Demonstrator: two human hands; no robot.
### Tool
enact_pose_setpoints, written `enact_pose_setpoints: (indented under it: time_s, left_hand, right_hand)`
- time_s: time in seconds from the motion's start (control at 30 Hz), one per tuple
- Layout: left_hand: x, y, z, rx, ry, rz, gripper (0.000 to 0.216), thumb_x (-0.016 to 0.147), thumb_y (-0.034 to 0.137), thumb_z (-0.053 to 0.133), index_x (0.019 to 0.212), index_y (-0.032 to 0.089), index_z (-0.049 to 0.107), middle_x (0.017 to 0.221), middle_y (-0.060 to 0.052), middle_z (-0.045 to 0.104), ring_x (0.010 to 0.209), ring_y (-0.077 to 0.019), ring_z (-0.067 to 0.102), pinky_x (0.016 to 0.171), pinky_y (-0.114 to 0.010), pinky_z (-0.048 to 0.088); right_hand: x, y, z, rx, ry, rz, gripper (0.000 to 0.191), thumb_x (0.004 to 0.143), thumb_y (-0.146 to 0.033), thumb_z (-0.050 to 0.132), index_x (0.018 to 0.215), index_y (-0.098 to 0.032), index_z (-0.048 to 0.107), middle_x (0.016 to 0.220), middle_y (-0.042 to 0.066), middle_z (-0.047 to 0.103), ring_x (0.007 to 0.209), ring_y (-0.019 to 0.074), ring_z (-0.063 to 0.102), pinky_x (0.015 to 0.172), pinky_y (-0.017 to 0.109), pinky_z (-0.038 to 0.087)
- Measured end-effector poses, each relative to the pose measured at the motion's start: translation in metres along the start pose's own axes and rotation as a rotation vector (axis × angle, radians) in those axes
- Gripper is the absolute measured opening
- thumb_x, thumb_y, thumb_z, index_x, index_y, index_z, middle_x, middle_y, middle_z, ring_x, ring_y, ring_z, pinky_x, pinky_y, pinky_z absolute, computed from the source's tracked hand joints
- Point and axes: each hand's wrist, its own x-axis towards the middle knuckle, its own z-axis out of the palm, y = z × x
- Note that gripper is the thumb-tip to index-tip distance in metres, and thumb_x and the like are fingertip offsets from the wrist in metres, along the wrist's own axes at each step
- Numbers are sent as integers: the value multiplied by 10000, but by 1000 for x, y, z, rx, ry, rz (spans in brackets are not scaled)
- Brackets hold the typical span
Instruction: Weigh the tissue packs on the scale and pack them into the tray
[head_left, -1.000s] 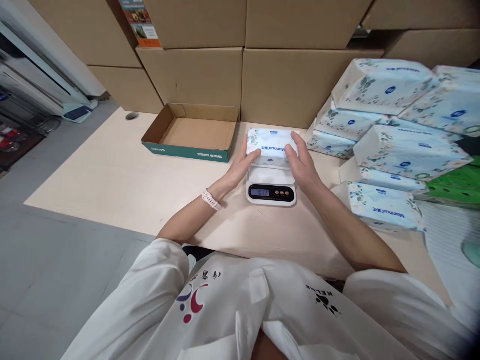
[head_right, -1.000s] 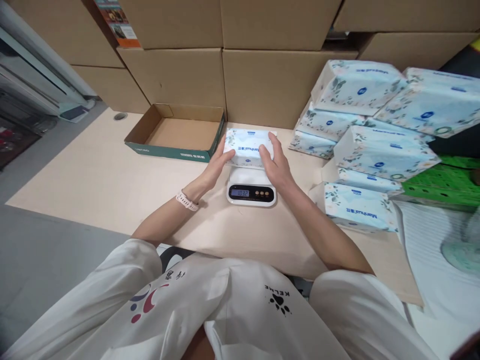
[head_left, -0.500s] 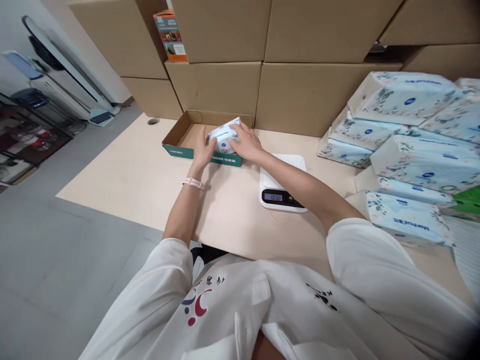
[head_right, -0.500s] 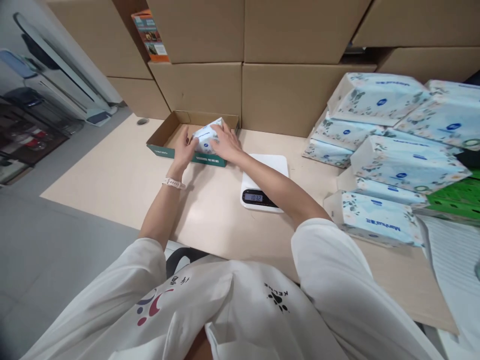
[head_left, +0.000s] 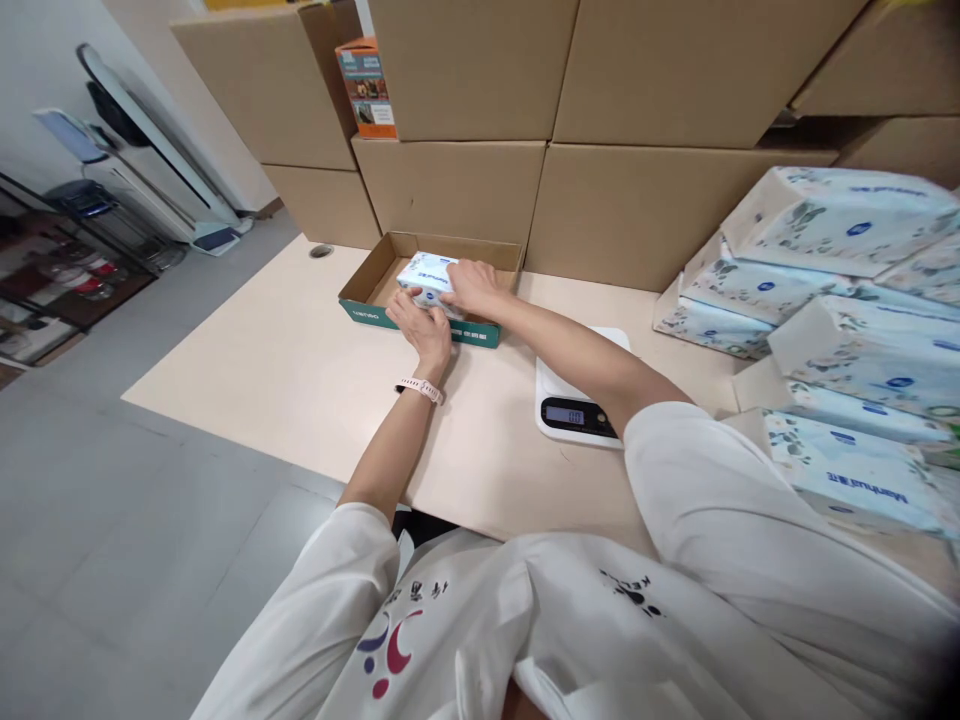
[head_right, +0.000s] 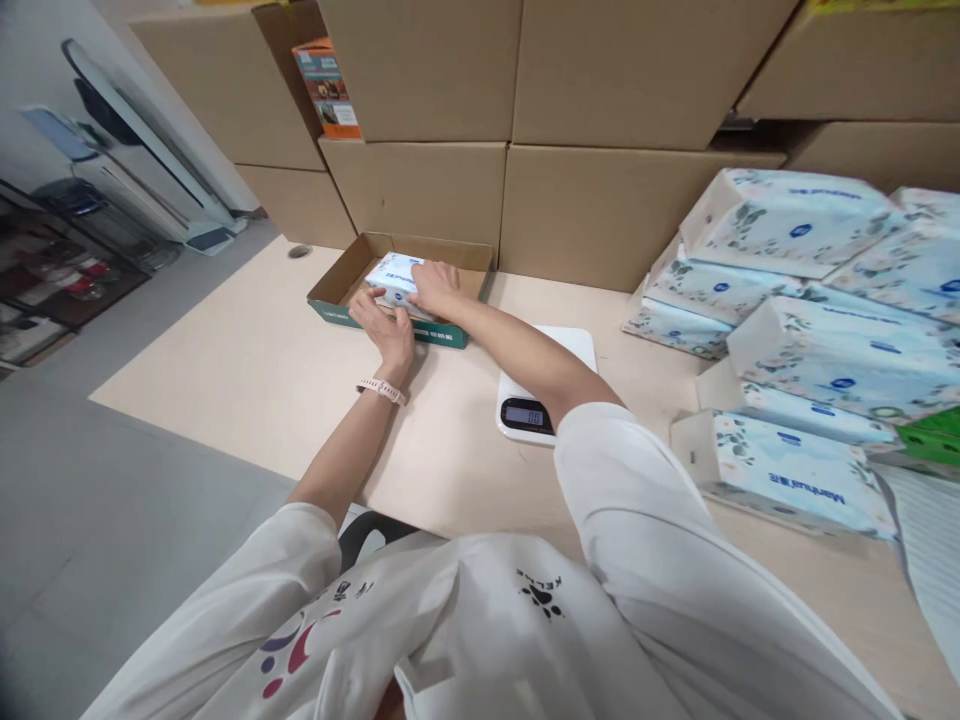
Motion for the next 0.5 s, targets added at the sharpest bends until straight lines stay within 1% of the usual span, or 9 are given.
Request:
enact_pose_setpoints:
  time_s: [0.1,0.17,0.3,0.37,0.43,0.5]
  left_hand:
    - [-2,-3,1,-2,-22,38,416,793,-24,548,1162,168,557,1435,-212,596,1497,-324,468,1337,-459,286]
    - [-3,-4,3,-16,-26,53,441,783,-25,532,1178,168,557,1482,-217,582,1541,-312,439,1347,-456,272]
    - [-3,-5,5,-29,-36,52,473,781,-22,495,1214,153,563,1556,-230,550,1570,-305,424,1360,-459,256]
    - [-3,-5,4,-37,-46,48,509,779,-20,483,1251,154,560,1579,-223,542,1588,-300,412,1370,-471,243]
    - [-3,-5,4,-43,-47,40,537,775,-18,478,1278,155,555,1590,-216,540,1595,-294,413,1376,-475,242]
    - [-3,-7,4,-42,-45,51,543,777,-13,485,1292,146,555,1602,-219,533,1596,-291,420,1382,-468,244]
  right_hand:
    - [21,-7,4,30,8,-38,517,1020,-311,582,1498,-115,561,1597,220,563,1377,367,572,1150,524,454]
    - [33,-11,7,52,16,-27,520,1020,-285,572,1513,-125,537,1626,205,528,1381,342,569,1158,509,454]
    - [48,-25,11,190,28,115,485,1060,-254,474,1520,-104,501,1667,207,482,1388,302,591,1163,482,487]
    - [52,-31,12,250,11,128,485,1071,-303,477,1514,-107,490,1664,187,501,1417,273,587,1206,455,482]
    - [50,-29,10,274,-12,88,530,1055,-362,537,1528,-129,479,1678,149,511,1482,244,550,1274,415,438]
    - [37,-18,2,299,-16,37,610,1044,-406,574,1579,-142,449,1733,138,463,1566,261,482,1328,434,381]
